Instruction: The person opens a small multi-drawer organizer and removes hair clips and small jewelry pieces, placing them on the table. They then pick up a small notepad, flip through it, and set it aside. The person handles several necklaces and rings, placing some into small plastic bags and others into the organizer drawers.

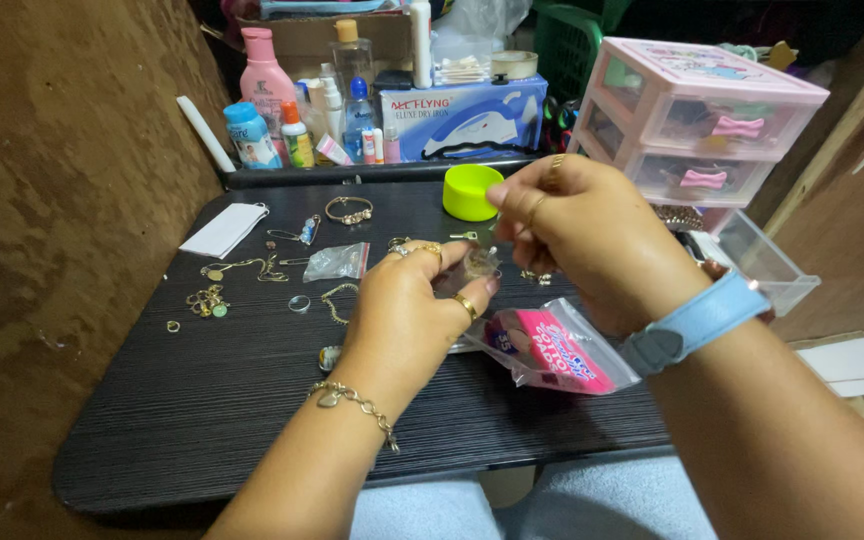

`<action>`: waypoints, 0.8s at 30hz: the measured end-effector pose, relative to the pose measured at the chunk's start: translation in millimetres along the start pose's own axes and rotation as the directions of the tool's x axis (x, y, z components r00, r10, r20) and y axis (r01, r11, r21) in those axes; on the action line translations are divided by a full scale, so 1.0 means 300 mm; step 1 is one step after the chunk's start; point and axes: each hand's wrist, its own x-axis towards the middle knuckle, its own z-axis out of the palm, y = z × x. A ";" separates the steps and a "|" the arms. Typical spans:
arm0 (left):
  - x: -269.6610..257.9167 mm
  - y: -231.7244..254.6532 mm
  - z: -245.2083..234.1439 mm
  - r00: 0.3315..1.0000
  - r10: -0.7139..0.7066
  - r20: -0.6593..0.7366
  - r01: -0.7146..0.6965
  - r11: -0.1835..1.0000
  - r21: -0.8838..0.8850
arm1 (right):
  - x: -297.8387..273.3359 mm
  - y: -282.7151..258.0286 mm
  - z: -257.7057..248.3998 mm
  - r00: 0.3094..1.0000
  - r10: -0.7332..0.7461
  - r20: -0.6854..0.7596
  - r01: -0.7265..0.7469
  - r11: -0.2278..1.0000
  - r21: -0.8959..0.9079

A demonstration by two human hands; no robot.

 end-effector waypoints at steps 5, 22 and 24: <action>0.033 -0.019 -0.011 1.000 0.007 -0.013 -0.007 1.000 -0.030 | 0.034 -0.060 -0.044 0.971 0.032 0.238 0.118 0.801 -0.587; 0.078 0.014 -0.005 0.994 -0.053 0.095 0.040 0.991 0.129 | 0.146 -0.139 -0.103 0.924 -0.318 0.214 0.197 0.873 0.447; 0.075 0.013 0.000 0.994 -0.058 0.097 0.046 0.991 0.125 | 0.146 -0.161 -0.112 0.929 -0.320 0.185 0.206 0.865 0.457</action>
